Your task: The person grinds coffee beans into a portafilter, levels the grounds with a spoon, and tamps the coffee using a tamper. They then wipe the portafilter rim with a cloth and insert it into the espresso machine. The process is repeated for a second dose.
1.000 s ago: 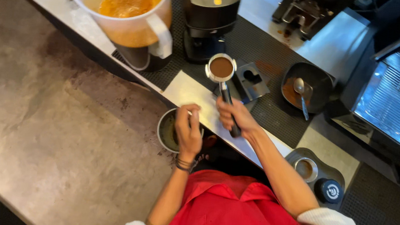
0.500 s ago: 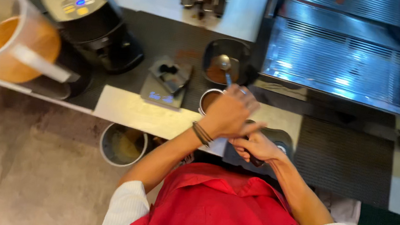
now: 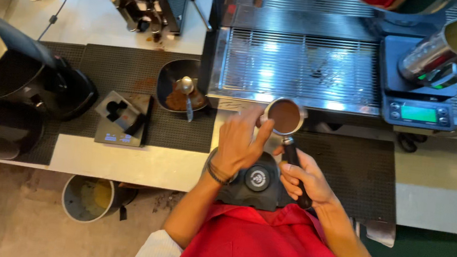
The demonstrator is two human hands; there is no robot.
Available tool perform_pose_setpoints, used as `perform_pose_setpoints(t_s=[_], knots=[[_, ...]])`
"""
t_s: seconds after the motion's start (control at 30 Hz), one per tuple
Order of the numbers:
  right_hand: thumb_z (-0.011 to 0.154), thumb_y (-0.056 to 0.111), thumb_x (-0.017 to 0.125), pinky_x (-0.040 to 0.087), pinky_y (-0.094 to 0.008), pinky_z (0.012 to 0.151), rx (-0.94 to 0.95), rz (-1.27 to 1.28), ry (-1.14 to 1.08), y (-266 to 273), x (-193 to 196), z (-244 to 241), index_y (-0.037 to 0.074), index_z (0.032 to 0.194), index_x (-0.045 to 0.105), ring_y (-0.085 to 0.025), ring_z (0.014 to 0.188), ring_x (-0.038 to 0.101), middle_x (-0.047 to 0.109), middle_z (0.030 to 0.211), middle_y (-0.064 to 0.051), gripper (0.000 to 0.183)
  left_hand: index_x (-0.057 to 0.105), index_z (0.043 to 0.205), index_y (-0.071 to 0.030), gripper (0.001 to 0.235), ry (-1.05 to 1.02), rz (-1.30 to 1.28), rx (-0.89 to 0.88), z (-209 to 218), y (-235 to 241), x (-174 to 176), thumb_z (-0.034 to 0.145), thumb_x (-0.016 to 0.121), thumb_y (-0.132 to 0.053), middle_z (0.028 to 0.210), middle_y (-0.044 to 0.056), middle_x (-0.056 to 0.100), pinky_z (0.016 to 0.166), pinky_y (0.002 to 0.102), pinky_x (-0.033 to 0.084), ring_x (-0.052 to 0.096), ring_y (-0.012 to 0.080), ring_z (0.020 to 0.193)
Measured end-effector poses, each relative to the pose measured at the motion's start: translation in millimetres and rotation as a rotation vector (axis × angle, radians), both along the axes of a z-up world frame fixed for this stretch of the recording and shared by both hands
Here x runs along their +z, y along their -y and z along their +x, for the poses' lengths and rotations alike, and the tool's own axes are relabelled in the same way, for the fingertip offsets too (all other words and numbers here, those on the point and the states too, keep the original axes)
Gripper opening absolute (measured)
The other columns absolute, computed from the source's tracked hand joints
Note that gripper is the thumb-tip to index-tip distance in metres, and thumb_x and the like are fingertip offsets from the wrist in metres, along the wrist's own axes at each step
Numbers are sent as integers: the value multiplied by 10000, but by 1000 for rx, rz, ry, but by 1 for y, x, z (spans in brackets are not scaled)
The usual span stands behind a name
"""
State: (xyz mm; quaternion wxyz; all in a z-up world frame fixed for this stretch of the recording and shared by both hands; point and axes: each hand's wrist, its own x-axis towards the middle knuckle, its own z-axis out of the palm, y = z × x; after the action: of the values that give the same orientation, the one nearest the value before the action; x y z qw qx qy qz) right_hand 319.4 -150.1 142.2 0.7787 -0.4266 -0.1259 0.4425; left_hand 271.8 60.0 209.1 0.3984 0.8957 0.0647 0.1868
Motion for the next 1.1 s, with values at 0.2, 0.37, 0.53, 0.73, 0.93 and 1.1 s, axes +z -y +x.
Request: perform_pose_setpoints(t_s=[0.2, 0.37, 0.53, 0.73, 0.93, 1.1], knots=[[941, 61, 597, 466, -313, 232, -80, 16, 53, 35, 8, 30, -79, 1330, 501, -133, 300, 453, 327, 550, -1, 424, 733, 1020, -136, 209, 58, -620, 167, 22, 59, -26, 1010, 628, -316, 745, 14, 635, 591, 238, 459, 610, 115, 700], [942, 65, 609, 479, -324, 233, -78, 12, 66, 48, 7, 33, -87, 1319, 512, -142, 311, 491, 361, 553, 0, 418, 697, 974, -125, 121, 84, -736, 146, 38, 85, -24, 999, 645, -231, 767, -24, 583, 570, 203, 455, 585, 75, 721], [947, 56, 595, 485, -317, 251, -73, -25, 84, 57, 8, 31, -84, 1306, 527, -141, 321, 504, 378, 553, -6, 391, 625, 862, -97, 169, 72, -731, 235, 46, 96, -25, 1009, 607, -180, 712, -35, 461, 529, 179, 439, 544, 56, 713], [947, 14, 552, 500, -334, 256, -33, -115, 166, 67, 4, 25, -100, 1293, 535, -167, 309, 532, 414, 532, -35, 365, 578, 716, -86, 376, 52, -606, 231, 53, 82, -42, 1052, 552, -253, 553, 48, 465, 504, 253, 394, 486, 79, 682], [934, -4, 578, 488, -331, 252, 30, -113, 75, 75, 5, 18, -110, 1260, 549, -172, 285, 507, 417, 520, -60, 345, 614, 766, -101, 288, 130, -419, 269, 46, 59, -14, 1039, 594, -187, 606, 89, 556, 636, 301, 468, 534, 91, 715], [937, 22, 584, 484, -332, 257, 13, -75, 32, 72, 5, 14, -113, 1271, 540, -157, 294, 492, 406, 526, -46, 363, 658, 1080, -118, 246, 439, -51, 143, 29, 67, 22, 926, 556, 45, 1025, 31, 670, 887, 423, 533, 651, 297, 983]])
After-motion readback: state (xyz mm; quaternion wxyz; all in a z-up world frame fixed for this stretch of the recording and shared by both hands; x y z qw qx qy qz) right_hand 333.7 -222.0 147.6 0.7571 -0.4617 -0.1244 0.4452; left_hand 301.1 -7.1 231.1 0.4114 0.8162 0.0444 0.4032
